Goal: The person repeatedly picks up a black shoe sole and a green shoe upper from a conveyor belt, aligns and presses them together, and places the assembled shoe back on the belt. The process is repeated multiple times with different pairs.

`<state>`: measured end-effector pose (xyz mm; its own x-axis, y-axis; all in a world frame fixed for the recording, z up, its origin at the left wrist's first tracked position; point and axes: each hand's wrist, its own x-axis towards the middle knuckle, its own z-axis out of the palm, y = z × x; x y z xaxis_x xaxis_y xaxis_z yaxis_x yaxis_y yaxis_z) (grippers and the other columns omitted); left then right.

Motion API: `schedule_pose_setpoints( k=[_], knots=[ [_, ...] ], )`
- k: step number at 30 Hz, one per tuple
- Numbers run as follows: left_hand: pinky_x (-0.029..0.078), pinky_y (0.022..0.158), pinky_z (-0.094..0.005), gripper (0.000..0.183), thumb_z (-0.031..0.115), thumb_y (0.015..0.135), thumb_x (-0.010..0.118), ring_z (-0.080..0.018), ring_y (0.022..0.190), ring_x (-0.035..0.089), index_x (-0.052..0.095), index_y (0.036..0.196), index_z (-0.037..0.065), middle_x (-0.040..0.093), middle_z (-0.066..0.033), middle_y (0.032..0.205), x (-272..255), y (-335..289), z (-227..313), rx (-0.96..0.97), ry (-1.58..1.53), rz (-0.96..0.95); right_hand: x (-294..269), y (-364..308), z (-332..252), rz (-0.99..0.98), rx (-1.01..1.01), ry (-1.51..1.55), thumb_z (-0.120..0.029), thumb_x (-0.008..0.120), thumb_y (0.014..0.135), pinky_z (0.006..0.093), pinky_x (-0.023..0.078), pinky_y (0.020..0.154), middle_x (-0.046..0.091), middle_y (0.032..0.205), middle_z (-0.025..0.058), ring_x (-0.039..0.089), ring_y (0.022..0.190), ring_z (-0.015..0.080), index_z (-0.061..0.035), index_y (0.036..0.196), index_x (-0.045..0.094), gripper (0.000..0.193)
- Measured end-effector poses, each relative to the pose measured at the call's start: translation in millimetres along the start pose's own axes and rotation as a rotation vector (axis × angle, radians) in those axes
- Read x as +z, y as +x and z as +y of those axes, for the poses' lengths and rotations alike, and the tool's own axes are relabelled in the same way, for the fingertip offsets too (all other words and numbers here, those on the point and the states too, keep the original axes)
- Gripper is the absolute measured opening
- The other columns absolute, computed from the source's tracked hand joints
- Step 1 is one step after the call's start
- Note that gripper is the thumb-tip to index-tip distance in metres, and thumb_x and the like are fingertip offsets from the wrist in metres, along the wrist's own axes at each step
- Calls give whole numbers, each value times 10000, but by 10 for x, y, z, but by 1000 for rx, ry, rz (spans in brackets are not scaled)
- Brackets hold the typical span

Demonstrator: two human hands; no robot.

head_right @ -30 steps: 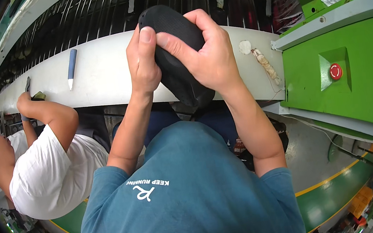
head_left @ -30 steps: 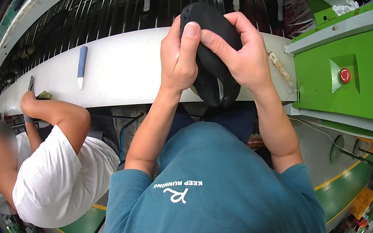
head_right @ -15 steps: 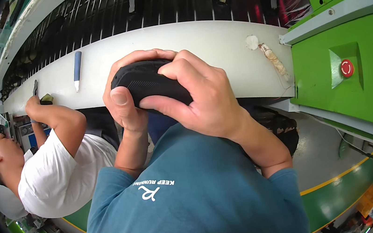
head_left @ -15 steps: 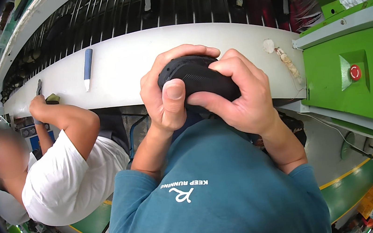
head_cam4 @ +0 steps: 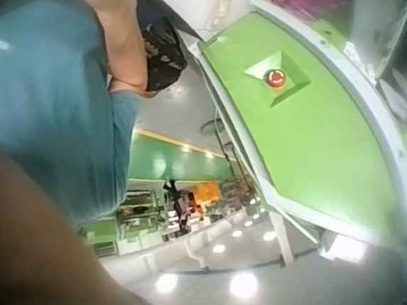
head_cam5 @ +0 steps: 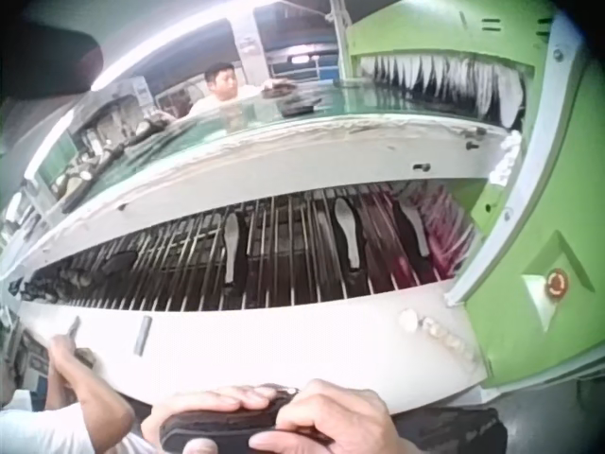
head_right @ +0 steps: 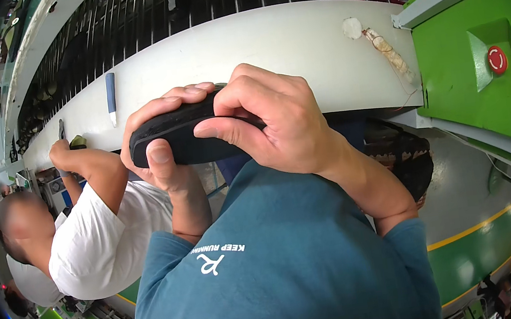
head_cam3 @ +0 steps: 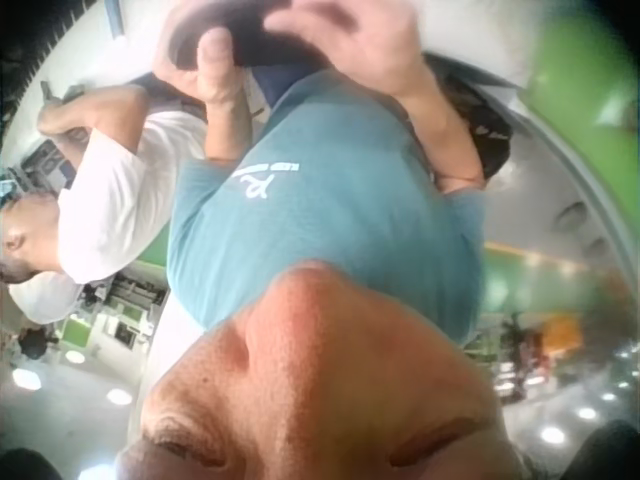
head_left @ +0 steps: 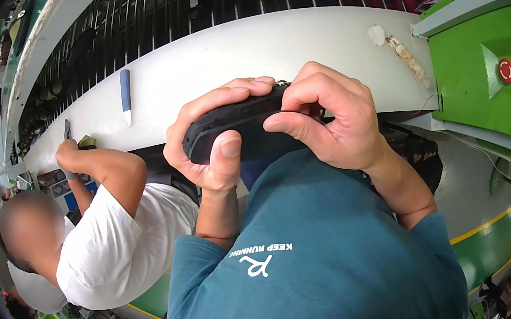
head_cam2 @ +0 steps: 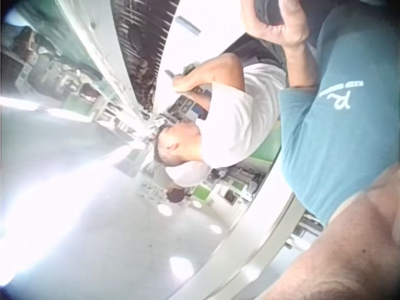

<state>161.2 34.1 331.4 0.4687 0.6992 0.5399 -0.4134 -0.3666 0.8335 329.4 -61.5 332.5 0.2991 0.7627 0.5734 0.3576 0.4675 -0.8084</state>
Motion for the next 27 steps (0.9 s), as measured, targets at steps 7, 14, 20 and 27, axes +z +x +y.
schedule_pose_setpoints(
  k=[7, 14, 20, 27],
  knots=[
    [624, 1007, -644, 415, 209, 1017, 742, -485, 1052, 779, 671, 1182, -165, 761, -385, 1081, -22, -64, -5, 17, -67, 15, 49, -14, 10, 12, -25, -30, -221, 947, 877, 334, 488, 521, 623, 762, 53, 620, 603, 193, -71, 908, 665, 320],
    [637, 985, -630, 388, 244, 1030, 734, -467, 1024, 788, 689, 1137, -127, 773, -356, 1045, 3, -104, 71, -10, -56, 56, 104, -51, -3, 22, -25, -31, -211, 954, 861, 352, 477, 513, 611, 762, 40, 611, 593, 196, -77, 889, 657, 327],
    [653, 944, -614, 363, 267, 1060, 718, -447, 980, 807, 687, 1100, -91, 787, -330, 1019, -31, -141, 138, -17, 15, 22, -23, 22, -180, -126, 187, 29, -177, 951, 876, 336, 454, 507, 618, 744, 42, 597, 581, 166, -71, 823, 634, 338],
    [629, 981, -623, 380, 293, 1100, 669, -456, 1014, 781, 630, 1181, -76, 765, -329, 1051, -87, -148, 144, -17, 74, -88, -67, 8, -150, -140, 390, 152, -201, 985, 860, 282, 449, 512, 624, 676, 32, 568, 554, 119, -61, 765, 617, 405]
  ],
)
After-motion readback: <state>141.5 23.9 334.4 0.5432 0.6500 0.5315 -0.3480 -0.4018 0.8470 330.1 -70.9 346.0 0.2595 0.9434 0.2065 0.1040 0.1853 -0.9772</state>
